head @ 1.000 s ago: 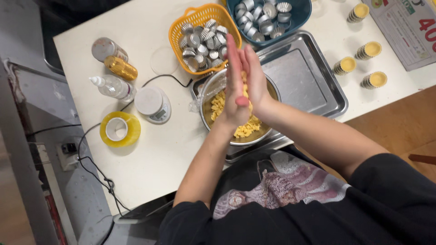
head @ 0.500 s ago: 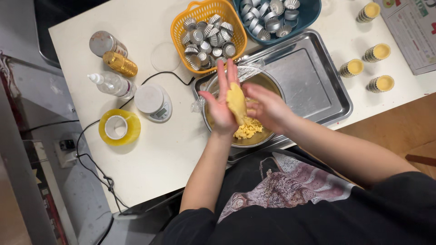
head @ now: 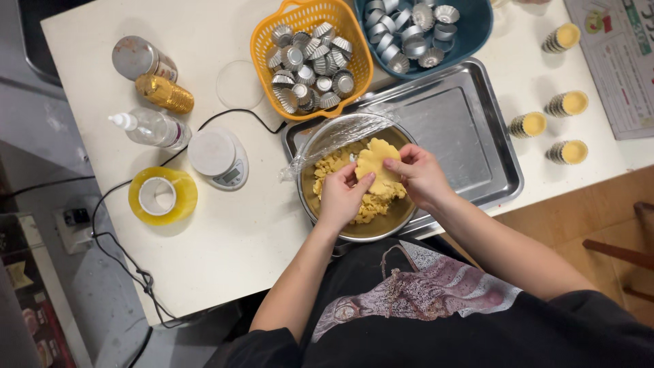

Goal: The person pinches pieces of yellow dough from a large metal bowl and presses them into fluted aluminum tart molds by hand, shaping the dough to line each mold. They place the filled molds on the table in rows, stack finished molds, and repeat the process for many molds throughout the clip.

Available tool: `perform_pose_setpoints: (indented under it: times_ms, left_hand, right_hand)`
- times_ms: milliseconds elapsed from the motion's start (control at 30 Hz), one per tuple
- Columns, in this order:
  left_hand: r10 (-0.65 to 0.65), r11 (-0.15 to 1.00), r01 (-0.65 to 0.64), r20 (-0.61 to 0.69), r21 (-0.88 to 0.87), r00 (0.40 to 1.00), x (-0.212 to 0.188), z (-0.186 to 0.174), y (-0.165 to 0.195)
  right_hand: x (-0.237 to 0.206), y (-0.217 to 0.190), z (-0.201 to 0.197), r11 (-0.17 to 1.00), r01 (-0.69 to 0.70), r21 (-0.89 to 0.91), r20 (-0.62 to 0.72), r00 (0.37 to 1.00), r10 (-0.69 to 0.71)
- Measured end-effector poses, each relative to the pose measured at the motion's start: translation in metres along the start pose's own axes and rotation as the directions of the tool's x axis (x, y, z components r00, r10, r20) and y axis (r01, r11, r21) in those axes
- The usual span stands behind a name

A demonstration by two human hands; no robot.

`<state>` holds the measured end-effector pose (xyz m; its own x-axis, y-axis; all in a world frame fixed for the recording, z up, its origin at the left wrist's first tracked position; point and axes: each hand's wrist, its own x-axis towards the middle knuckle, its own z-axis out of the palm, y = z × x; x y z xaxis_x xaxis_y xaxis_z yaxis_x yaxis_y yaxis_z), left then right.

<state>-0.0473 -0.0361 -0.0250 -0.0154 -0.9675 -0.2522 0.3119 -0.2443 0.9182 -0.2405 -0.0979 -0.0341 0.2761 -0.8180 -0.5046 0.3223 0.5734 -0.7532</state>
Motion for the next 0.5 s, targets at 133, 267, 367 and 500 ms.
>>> perform_pose_setpoints:
  times_ms: [133,267,367,500]
  left_hand:
    - [-0.003,0.992,0.012,-0.076,0.128,0.997,0.014,0.003,0.008]
    - [-0.057,0.927,0.067,-0.038,0.369,0.998,0.032,-0.002,0.03]
    - [-0.265,0.823,0.24,-0.025,0.515,0.964,0.06,-0.022,0.057]
    - [0.221,0.669,-0.03,-0.161,0.742,0.962,0.142,-0.087,0.097]
  right_hand:
    - [0.015,-0.008,0.002,0.996,0.032,-0.082,0.089,0.996,-0.024]
    - [0.028,-0.018,-0.004,0.975,-0.133,-0.179,0.172,0.971,0.164]
    - [0.046,-0.021,-0.015,0.983,-0.125,-0.131,0.178,0.973,0.148]
    - [0.058,-0.026,-0.041,0.983,-0.067,-0.169,0.088,0.993,0.083]
